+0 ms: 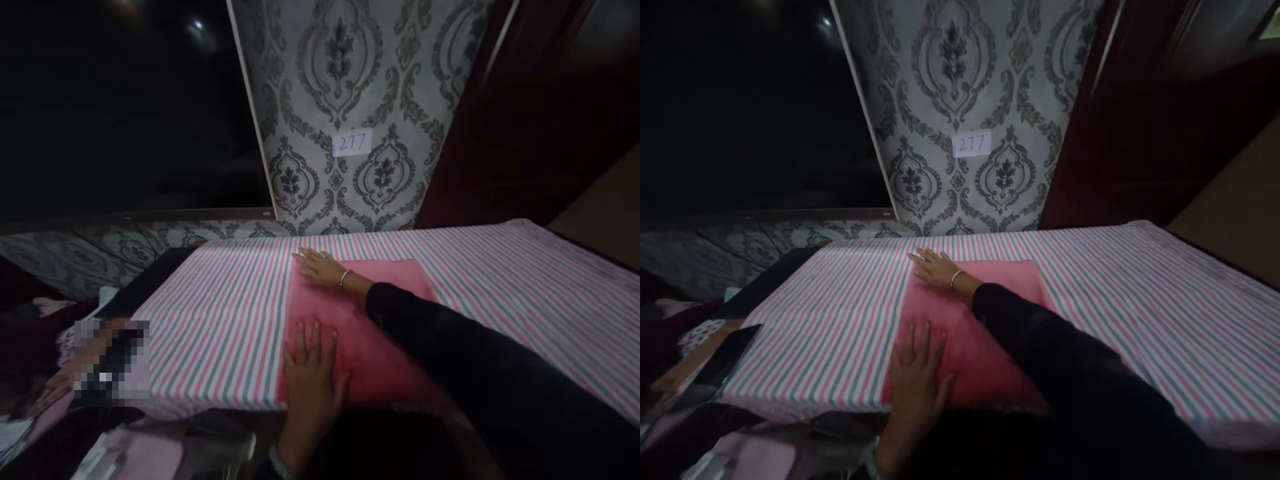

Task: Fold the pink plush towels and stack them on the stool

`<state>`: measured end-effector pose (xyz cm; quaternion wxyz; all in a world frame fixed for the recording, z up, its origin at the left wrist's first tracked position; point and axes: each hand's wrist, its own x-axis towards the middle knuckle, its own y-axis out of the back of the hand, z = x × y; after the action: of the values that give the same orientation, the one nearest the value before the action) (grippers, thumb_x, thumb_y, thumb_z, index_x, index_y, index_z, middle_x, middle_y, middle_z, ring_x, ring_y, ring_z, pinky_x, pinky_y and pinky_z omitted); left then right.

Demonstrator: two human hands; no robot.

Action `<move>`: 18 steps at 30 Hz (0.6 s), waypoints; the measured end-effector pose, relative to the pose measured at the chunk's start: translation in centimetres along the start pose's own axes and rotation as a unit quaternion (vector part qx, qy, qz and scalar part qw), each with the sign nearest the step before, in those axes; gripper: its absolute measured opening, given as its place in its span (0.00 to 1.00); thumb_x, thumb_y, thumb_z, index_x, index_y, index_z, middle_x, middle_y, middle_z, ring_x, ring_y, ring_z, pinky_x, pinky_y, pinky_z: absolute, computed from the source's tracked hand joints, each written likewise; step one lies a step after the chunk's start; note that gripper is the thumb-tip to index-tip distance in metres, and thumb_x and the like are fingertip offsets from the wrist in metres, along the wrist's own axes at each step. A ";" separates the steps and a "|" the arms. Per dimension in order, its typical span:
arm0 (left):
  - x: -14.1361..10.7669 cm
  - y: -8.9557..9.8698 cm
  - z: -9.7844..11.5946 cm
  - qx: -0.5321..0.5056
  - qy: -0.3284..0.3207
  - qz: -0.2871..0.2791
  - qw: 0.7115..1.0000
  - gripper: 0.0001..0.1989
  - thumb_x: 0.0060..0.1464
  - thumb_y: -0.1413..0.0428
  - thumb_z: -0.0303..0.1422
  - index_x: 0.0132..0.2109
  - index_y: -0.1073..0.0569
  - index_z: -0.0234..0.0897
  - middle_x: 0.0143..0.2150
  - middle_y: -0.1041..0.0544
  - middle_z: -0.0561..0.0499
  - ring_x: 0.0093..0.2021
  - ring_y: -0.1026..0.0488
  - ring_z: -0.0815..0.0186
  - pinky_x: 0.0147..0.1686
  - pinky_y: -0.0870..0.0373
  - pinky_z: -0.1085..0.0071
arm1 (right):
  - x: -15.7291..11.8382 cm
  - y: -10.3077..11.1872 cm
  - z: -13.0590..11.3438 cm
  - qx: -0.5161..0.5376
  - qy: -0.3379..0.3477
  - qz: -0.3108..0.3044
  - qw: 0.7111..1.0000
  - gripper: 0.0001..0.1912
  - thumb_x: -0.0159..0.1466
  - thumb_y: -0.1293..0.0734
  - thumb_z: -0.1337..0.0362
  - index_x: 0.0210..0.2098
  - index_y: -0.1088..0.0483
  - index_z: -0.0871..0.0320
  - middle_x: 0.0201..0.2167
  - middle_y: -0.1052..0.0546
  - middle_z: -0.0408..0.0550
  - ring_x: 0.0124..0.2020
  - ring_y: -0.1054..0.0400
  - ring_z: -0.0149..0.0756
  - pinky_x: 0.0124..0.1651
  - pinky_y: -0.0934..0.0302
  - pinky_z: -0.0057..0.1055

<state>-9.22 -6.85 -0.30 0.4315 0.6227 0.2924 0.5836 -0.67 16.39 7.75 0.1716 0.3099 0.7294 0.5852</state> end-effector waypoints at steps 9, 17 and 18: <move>1.6 2.4 3.4 -0.004 -0.005 -0.062 0.998 0.30 0.62 0.48 0.42 0.68 0.36 0.37 0.71 0.40 0.37 0.71 0.50 0.39 0.65 0.59 0.31 | -17.1 1.1 1.8 -0.035 0.021 -0.062 0.997 0.31 0.73 0.47 0.47 0.72 0.51 0.48 0.74 0.54 0.48 0.74 0.64 0.51 0.70 0.64 0.59; 3.1 -0.5 12.5 -0.122 -0.229 -0.085 0.962 0.34 0.63 0.48 0.47 0.70 0.42 0.40 0.72 0.44 0.37 0.72 0.51 0.42 0.65 0.53 0.33 | -19.3 0.5 8.4 -0.084 0.014 -0.030 0.996 0.29 0.73 0.46 0.49 0.71 0.50 0.45 0.74 0.52 0.47 0.74 0.61 0.52 0.68 0.64 0.62; 2.9 -1.1 12.8 -0.116 -0.231 -0.072 0.963 0.34 0.63 0.48 0.48 0.71 0.43 0.42 0.73 0.45 0.37 0.72 0.52 0.39 0.64 0.53 0.31 | -18.9 0.3 9.3 -0.087 0.017 -0.022 0.996 0.29 0.73 0.47 0.49 0.71 0.49 0.46 0.74 0.52 0.48 0.74 0.62 0.53 0.68 0.64 0.63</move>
<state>3.84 -6.34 0.77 0.5976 0.6633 0.1593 0.4212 19.26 11.03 3.56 0.1984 0.2675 0.6850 0.6480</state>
